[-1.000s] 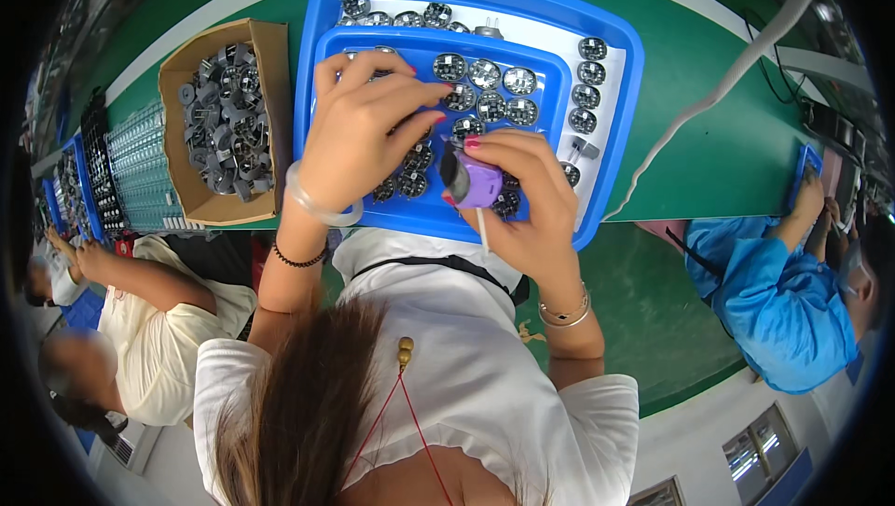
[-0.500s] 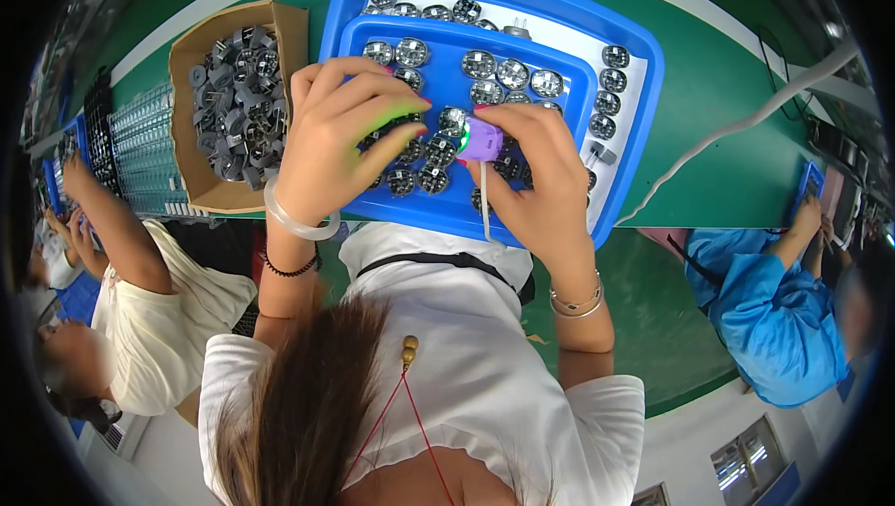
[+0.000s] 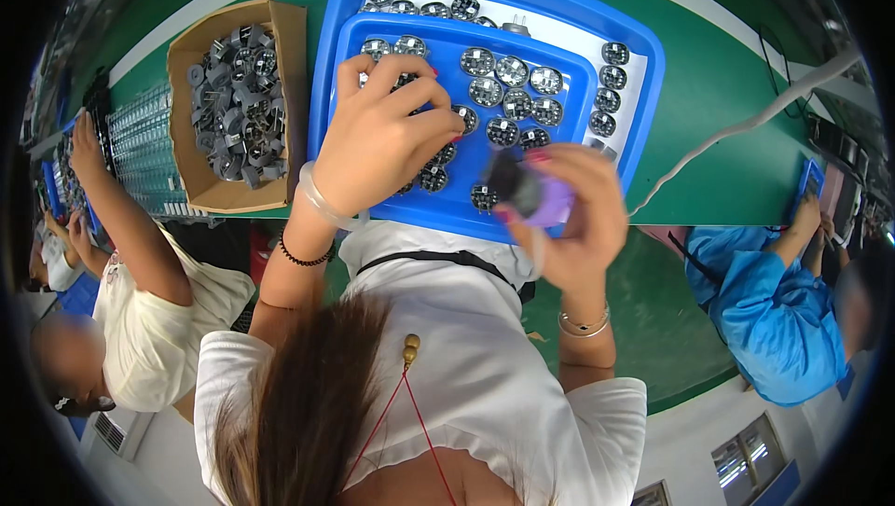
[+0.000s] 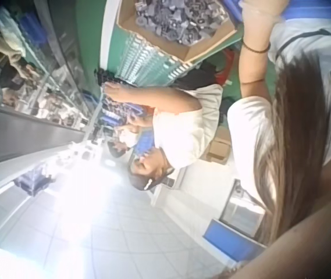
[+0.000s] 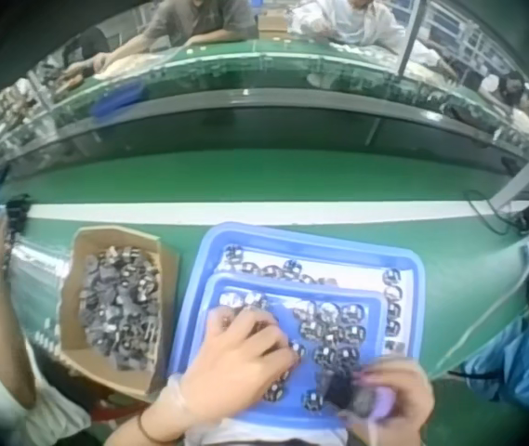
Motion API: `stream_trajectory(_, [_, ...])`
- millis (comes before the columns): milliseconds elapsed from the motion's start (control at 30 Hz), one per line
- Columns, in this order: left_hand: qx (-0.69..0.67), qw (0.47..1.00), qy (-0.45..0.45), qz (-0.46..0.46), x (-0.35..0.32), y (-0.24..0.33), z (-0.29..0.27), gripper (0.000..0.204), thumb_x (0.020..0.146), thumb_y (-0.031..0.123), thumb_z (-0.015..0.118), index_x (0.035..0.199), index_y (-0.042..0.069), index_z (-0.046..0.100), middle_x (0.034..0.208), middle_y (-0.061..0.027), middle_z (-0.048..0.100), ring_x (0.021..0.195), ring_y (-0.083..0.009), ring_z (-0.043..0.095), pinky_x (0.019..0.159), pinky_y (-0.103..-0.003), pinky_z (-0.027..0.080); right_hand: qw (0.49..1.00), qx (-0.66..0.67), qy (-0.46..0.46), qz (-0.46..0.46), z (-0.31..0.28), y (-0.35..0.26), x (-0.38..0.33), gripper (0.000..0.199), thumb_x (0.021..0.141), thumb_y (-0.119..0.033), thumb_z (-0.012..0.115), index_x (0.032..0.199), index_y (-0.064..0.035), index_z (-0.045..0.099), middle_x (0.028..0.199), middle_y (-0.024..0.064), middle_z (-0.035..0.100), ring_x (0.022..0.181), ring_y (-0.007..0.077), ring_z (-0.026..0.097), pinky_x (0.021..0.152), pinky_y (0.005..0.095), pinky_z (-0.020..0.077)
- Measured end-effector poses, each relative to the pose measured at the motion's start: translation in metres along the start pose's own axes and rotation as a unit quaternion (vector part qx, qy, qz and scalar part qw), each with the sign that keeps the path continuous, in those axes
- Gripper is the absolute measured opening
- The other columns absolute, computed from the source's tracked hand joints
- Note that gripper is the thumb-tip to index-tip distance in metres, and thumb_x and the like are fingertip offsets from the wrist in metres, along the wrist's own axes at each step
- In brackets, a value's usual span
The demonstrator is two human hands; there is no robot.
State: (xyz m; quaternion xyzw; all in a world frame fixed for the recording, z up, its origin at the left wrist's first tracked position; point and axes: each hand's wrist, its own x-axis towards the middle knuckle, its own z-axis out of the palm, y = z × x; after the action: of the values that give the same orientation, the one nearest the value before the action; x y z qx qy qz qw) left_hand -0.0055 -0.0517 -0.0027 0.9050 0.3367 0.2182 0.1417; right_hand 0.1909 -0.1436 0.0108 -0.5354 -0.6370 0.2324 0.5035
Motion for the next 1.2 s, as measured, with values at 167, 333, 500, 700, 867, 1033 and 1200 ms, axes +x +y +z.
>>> stream_trajectory(167, [-0.028, 0.999, 0.013, -0.009, -0.001, -0.001, -0.003, 0.017, 0.068, 0.020, 0.074, 0.085, 0.017, 0.070, 0.087, 0.0054, 0.062, 0.099, -0.0178, 0.054, 0.086, -0.038, 0.031, 0.995, -0.064, -0.072, -0.024, 0.022, 0.000, -0.004, 0.042, 0.061, -0.011, 0.081, 0.096, 0.0015, 0.062, 0.095, 0.0144, 0.062, 0.089, 0.0277, 0.061, 0.079, 0.0355, 0.0480])
stream_trajectory(333, [-0.056, 0.998, -0.001, -0.028, -0.011, -0.005, -0.022, 0.021, 0.068, 0.023, 0.074, 0.088, 0.017, 0.070, 0.090, 0.0053, 0.063, 0.101, -0.0181, 0.053, 0.086, -0.038, 0.031, 0.994, -0.083, -0.070, 0.005, 0.024, 0.006, -0.006, 0.039, 0.064, -0.010, 0.080, 0.097, 0.0011, 0.062, 0.096, 0.0132, 0.063, 0.090, 0.0268, 0.061, 0.079, 0.0344, 0.0482])
stream_trajectory(500, [-0.077, 0.997, -0.024, -0.006, -0.013, -0.002, -0.019, 0.018, 0.066, 0.021, 0.074, 0.083, 0.018, 0.069, 0.095, 0.0049, 0.060, 0.102, -0.0193, 0.053, 0.087, -0.039, 0.031, 0.996, -0.056, -0.062, 0.011, 0.023, 0.007, -0.006, 0.038, 0.067, -0.010, 0.079, 0.098, 0.0023, 0.061, 0.098, 0.0136, 0.063, 0.092, 0.0264, 0.060, 0.081, 0.0341, 0.0476])
stream_trajectory(700, [-0.060, 0.998, -0.008, -0.001, -0.010, 0.003, -0.007, 0.013, 0.064, 0.018, 0.073, 0.074, 0.018, 0.067, 0.095, 0.0047, 0.057, 0.103, -0.0194, 0.052, 0.086, -0.041, 0.031, 0.991, 0.038, 0.107, 0.063, 0.018, 0.018, -0.026, 0.046, 0.079, -0.026, 0.072, 0.109, 0.0032, 0.051, 0.104, 0.0162, 0.057, 0.096, 0.0256, 0.056, 0.083, 0.0362, 0.0471])
stream_trajectory(867, [-0.053, 0.997, -0.056, -0.006, -0.010, 0.006, -0.003, 0.018, 0.064, 0.018, 0.074, 0.081, 0.019, 0.069, 0.094, 0.0048, 0.057, 0.104, -0.0187, 0.051, 0.087, -0.042, 0.030, 0.998, -0.020, 0.034, -0.057, 0.010, 0.011, -0.022, 0.048, 0.081, -0.035, 0.069, 0.104, 0.0020, 0.050, 0.096, 0.0149, 0.054, 0.083, 0.0273, 0.059, 0.072, 0.0371, 0.0501])
stream_trajectory(1033, [-0.086, 0.996, -0.031, -0.010, -0.014, 0.001, -0.009, 0.021, 0.069, 0.016, 0.073, 0.089, 0.017, 0.070, 0.092, 0.0038, 0.061, 0.104, -0.0187, 0.053, 0.088, -0.042, 0.029, 0.994, -0.025, -0.083, -0.062, 0.022, 0.004, -0.019, 0.044, 0.066, -0.014, 0.081, 0.100, 0.0010, 0.058, 0.095, 0.0147, 0.060, 0.084, 0.0293, 0.064, 0.072, 0.0346, 0.0529])
stream_trajectory(1200, [-0.120, 0.992, -0.020, -0.029, -0.025, -0.005, -0.024, 0.021, 0.070, 0.011, 0.071, 0.090, 0.015, 0.070, 0.091, 0.0015, 0.064, 0.103, -0.0199, 0.055, 0.091, -0.040, 0.032, 0.992, -0.059, -0.109, -0.037, 0.026, 0.005, -0.020, 0.045, 0.061, -0.010, 0.083, 0.099, -0.0005, 0.061, 0.095, 0.0141, 0.064, 0.087, 0.0260, 0.065, 0.073, 0.0314, 0.0533])
